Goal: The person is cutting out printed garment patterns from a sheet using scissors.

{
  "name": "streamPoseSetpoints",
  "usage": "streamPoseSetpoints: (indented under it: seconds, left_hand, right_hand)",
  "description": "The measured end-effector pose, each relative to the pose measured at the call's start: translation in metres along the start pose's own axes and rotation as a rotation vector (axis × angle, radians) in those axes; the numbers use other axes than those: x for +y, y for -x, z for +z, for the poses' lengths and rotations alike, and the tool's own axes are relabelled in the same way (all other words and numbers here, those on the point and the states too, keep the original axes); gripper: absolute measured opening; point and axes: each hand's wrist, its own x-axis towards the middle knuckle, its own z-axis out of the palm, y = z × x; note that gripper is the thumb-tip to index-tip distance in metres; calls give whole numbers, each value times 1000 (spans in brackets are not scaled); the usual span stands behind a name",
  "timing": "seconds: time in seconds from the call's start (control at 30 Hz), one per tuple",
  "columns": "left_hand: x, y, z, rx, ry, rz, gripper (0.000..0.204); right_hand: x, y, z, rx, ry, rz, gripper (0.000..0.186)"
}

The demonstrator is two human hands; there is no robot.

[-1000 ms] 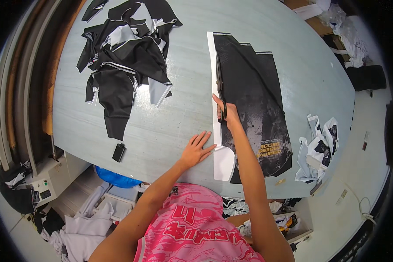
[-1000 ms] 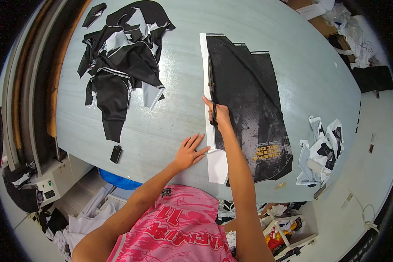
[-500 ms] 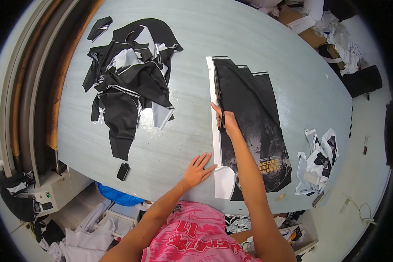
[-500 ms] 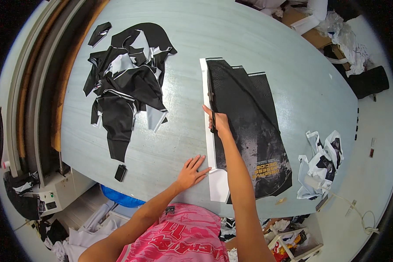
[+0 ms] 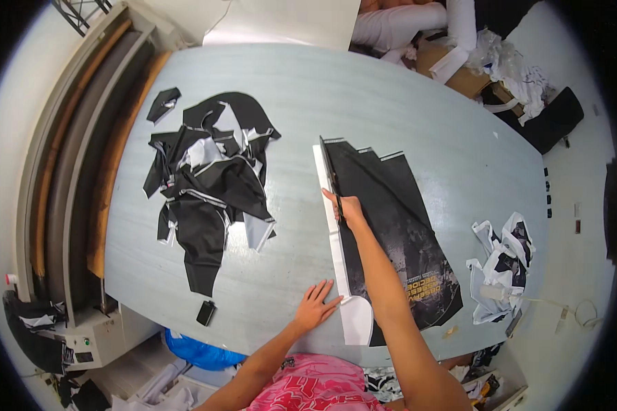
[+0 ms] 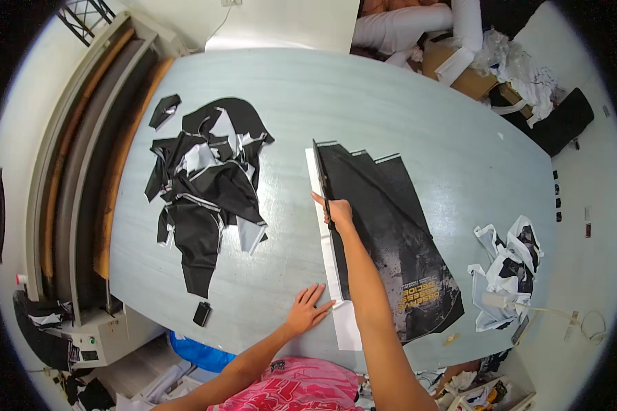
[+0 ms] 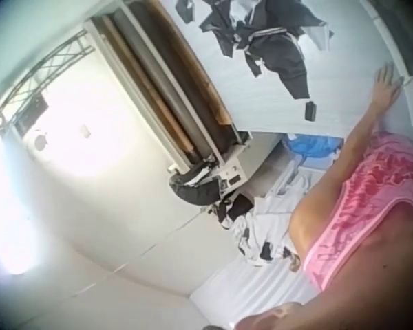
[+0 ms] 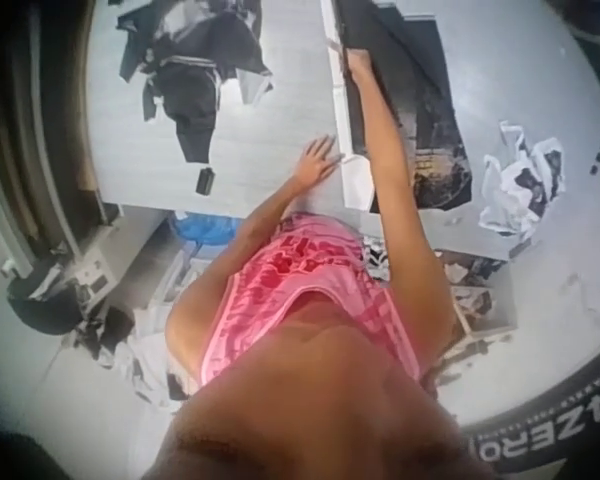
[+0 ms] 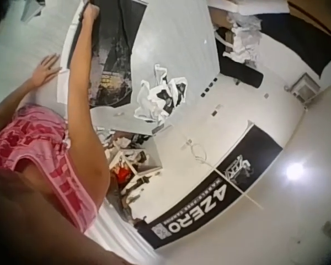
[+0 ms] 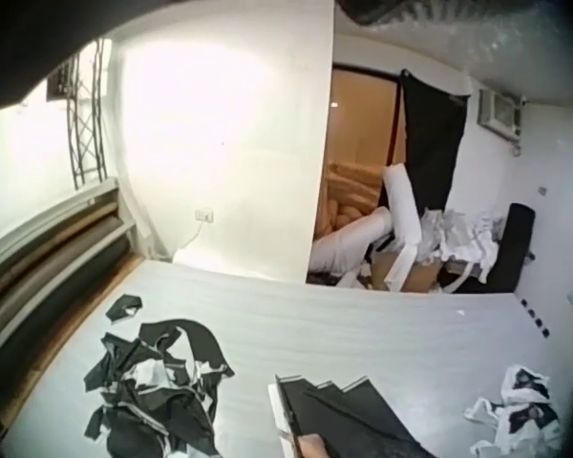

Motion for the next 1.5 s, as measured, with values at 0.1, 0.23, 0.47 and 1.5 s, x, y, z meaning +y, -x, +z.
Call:
streamPoseSetpoints:
  seconds: [0.1, 0.23, 0.47, 1.5]
  left_hand:
    - [4, 5, 1, 7, -14, -19, 46]
    - [18, 18, -1, -42, -57, 5, 49]
    - [109, 57, 37, -261, -280, 28, 53]
    - [-18, -79, -74, 814, 104, -444, 46]
  right_hand:
    - [1, 8, 4, 14, 57, -73, 60]
    - [45, 58, -20, 81, 203, -250, 60]
    - [155, 213, -136, 121, 2, -101, 51]
    - [374, 376, -453, 737, 110, -68, 51]
